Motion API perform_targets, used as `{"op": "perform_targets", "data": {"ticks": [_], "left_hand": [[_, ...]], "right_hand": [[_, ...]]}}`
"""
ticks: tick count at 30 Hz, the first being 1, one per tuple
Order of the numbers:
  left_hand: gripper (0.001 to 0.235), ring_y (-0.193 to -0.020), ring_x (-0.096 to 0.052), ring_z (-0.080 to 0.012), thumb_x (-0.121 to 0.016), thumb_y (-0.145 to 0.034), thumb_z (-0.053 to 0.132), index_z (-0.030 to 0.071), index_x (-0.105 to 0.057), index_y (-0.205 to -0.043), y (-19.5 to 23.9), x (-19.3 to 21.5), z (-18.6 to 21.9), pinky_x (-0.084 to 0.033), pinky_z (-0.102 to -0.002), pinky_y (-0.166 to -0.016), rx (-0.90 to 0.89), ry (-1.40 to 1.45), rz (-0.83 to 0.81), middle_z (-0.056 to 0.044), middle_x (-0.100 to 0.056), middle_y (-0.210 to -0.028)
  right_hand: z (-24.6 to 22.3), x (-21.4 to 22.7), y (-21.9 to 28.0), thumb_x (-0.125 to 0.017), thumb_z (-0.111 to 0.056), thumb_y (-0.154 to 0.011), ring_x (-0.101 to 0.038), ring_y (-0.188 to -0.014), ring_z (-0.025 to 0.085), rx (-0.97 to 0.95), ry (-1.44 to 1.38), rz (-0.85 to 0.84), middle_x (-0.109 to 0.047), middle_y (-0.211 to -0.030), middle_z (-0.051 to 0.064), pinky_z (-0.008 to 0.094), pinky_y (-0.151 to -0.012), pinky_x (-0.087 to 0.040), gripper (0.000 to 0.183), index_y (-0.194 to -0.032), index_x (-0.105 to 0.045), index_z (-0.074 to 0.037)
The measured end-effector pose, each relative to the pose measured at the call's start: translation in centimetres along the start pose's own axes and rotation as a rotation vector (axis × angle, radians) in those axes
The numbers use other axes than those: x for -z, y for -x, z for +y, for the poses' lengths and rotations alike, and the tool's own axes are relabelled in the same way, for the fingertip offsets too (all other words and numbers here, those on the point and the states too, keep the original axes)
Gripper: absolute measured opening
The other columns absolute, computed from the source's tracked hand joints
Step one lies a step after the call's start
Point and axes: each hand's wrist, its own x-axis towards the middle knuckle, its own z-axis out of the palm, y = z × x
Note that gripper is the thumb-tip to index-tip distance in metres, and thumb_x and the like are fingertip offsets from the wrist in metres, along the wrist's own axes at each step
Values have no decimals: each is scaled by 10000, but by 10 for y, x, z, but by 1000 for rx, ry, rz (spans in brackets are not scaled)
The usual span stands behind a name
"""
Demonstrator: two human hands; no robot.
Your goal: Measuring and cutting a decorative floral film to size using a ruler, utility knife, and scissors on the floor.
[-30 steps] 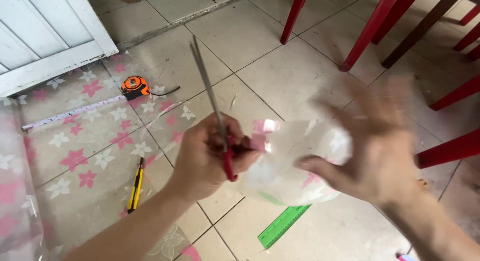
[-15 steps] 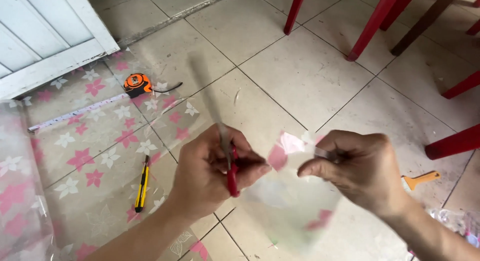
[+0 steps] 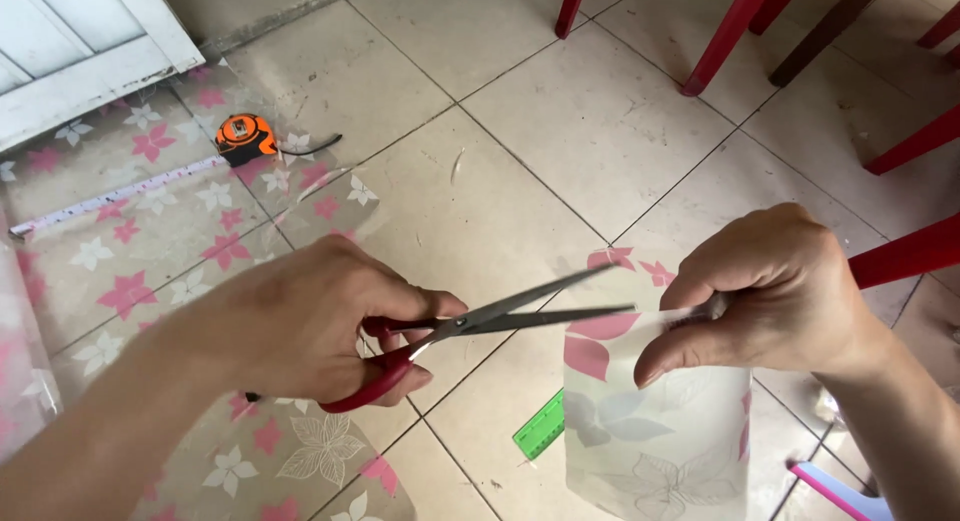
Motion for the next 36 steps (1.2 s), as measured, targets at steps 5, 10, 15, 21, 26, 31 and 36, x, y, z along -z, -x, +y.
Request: {"op": "perform_targets", "data": {"ticks": [5, 10, 15, 21, 26, 31, 36], "left_hand": [[434, -542, -631, -95, -789, -779, 199, 316, -810, -1196, -1, 5, 6, -522, -308, -520, -71, -21, -34, 114, -686, -595], [491, -469, -492, -152, -738, -814, 205, 394, -806, -1262, -2, 9, 17, -461, -308, -501, 29, -42, -117, 3, -550, -476], [535, -435, -476, -137, -737, -818, 180, 393, -796, -1305, -3, 9, 19, -435, -311, -464, 67, 0, -132, -18, -540, -461], [569, -581, -626, -75, -729, -805, 188, 484, -782, -1288, -2, 14, 24, -495, -261, -578, 234, -55, -152, 85, -684, -591], [592, -533, -668, -73, -735, -794, 124, 414, -797, -1306, -1, 11, 21, -510, -262, -529, 160, 21, -152, 47, -633, -567], [524, -502, -636, -71, -732, -828, 146, 419, -815, -1267, -2, 12, 24, -493, -254, -523, 188, 10, -166, 25, -640, -520], [523, -507, -549, -104, -724, -825, 136, 420, -824, -1253, -2, 12, 22, -471, -272, -536, 170, -6, -183, 6, -623, -493]], "right_hand": [[-3, 0, -4, -914, -404, -505, -303, -360, 100, -15, -3, -60, -432, -402, -45, 247, -359, -219, 402, -568, -628, -129], [-1, -1, 0, -930, -391, -490, -425, -325, 60, -46, -32, -79, -594, -434, -51, 209, -333, -288, 376, -648, -702, -137], [2, -3, 3, -941, -399, -481, -523, -330, 34, -80, -32, -105, -716, -512, -52, 181, -335, -364, 391, -708, -745, -148], [3, -5, 1, -933, -389, -487, -547, -338, 23, -39, -71, -105, -729, -540, -49, 171, -327, -365, 398, -737, -748, -140], [2, -5, 1, -931, -377, -477, -615, -374, 3, -41, -76, -99, -765, -608, -32, 141, -337, -415, 386, -700, -732, -133], [6, -6, 3, -944, -347, -465, -490, -340, 16, -66, -86, -88, -684, -504, -40, 165, -333, -335, 392, -711, -729, -131], [5, -6, 1, -947, -348, -461, -492, -331, 21, -55, -87, -112, -682, -495, -40, 169, -326, -335, 395, -703, -727, -127]]}}
